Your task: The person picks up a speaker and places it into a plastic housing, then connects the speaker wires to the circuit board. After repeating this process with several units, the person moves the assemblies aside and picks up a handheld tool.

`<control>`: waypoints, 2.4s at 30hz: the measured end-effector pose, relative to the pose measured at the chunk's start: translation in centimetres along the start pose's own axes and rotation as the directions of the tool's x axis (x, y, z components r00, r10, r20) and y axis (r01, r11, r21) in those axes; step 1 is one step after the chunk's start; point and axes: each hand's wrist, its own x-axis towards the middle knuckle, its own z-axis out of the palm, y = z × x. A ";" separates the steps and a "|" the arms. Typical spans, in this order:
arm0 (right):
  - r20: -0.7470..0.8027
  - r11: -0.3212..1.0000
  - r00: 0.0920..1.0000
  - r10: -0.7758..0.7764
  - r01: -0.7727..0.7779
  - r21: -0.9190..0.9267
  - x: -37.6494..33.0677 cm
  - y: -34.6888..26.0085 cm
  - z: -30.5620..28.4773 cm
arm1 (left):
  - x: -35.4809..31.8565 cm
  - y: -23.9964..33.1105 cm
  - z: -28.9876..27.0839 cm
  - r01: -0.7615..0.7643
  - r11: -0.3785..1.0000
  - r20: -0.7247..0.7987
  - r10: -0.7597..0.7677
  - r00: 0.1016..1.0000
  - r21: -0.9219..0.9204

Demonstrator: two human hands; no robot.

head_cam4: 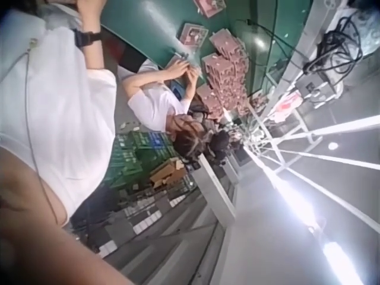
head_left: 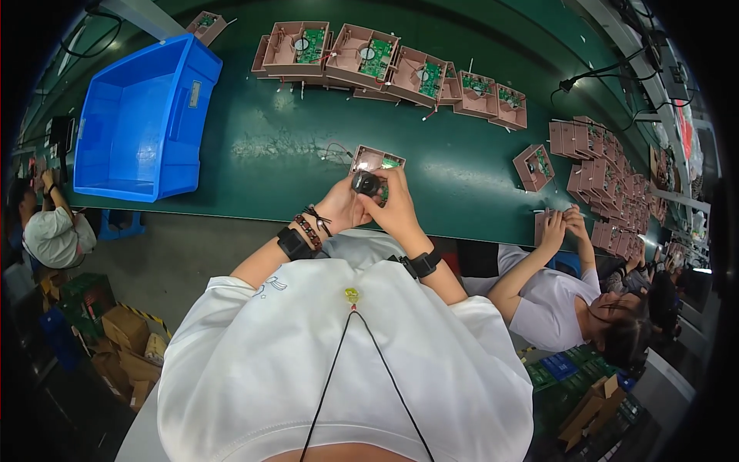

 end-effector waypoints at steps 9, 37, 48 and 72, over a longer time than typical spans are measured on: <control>-0.135 0.860 0.946 -0.293 0.199 -0.471 0.4 0.4 -0.2 | 0.5 0.6 0.7 -0.345 0.894 0.184 0.301 0.936 0.288; -0.023 0.989 0.997 -0.079 0.075 -0.129 -0.9 1.2 -2.7 | -8.2 19.4 -1.9 -0.509 0.198 0.276 0.651 0.707 0.837; -0.192 0.956 0.970 0.148 -0.190 -0.224 -2.4 1.5 -4.2 | 2.0 39.7 -10.2 0.523 -0.377 0.196 0.909 0.369 0.764; -0.308 0.964 0.949 0.065 -0.139 -0.225 -2.0 2.0 -3.7 | 3.9 17.3 14.4 -0.079 -0.932 0.881 0.302 0.365 0.353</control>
